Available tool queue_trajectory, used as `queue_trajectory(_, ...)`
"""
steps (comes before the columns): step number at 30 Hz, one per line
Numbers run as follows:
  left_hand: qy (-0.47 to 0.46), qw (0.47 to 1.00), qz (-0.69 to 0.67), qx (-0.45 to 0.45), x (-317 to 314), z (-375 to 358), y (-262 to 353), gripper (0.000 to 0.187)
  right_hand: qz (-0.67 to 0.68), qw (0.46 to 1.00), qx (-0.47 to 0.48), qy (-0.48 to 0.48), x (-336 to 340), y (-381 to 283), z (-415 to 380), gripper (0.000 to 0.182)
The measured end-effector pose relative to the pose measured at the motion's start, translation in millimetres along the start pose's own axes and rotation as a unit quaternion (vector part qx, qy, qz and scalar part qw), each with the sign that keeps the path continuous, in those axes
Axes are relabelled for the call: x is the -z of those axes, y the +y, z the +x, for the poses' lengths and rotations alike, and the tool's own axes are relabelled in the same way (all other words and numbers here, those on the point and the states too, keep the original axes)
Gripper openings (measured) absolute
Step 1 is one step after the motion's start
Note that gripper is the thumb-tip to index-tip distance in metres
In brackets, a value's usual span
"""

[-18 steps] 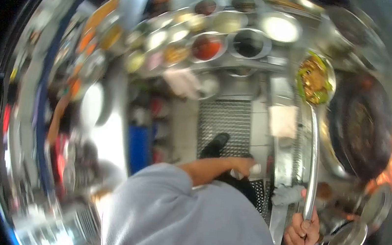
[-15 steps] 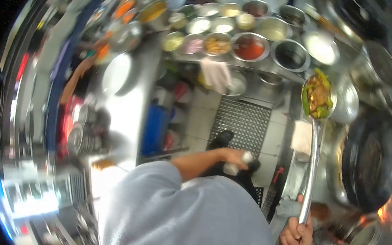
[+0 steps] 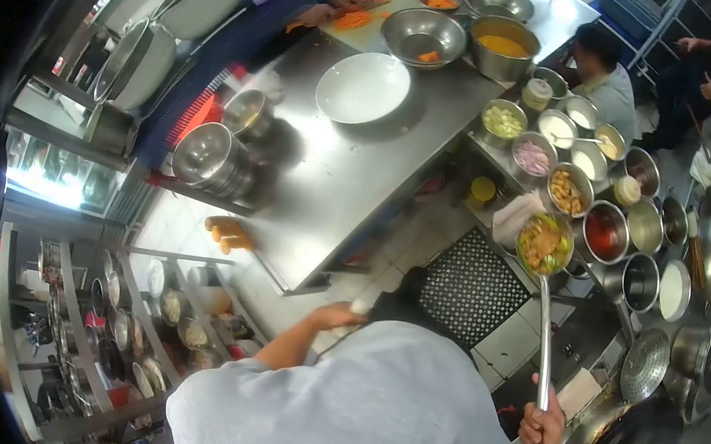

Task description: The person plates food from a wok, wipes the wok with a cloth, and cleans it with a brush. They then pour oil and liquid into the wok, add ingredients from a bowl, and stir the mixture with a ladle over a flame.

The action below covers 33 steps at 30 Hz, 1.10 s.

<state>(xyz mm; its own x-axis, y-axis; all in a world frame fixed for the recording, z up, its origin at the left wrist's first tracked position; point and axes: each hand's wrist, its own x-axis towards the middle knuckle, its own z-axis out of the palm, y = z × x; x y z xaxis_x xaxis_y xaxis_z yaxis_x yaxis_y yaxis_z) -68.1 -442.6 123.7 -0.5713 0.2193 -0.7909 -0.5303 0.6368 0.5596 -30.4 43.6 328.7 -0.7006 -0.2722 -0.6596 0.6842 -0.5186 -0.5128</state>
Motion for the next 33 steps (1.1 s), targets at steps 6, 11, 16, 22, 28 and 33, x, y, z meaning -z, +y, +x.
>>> queue_trajectory(6,-0.102,0.946,-0.307,0.006,39,-11,-22,0.050,-0.029,0.988,-0.018,-0.148,-94,-65,122,0.073)
queue_trajectory(11,-0.027,0.901,-0.417,0.120,34,-46,-7,0.048,-0.131,0.953,-0.073,-0.263,-156,-130,254,0.069)
queue_trajectory(16,0.222,0.876,-0.417,0.097,-28,-57,-26,0.030,-0.350,0.879,-0.128,-0.297,-245,-211,347,0.067)
queue_trajectory(22,0.289,0.722,-0.596,0.200,-140,-57,-57,0.035,-0.548,0.759,-0.101,-0.338,-321,-252,408,0.070)
queue_trajectory(28,0.309,0.782,-0.467,0.274,-191,-42,-50,0.062,-0.731,0.609,-0.006,-0.309,-346,-249,407,0.065)
queue_trajectory(33,0.307,0.766,-0.494,0.275,-146,-49,-10,0.061,-0.822,0.420,0.217,-0.317,-326,-234,426,0.066)
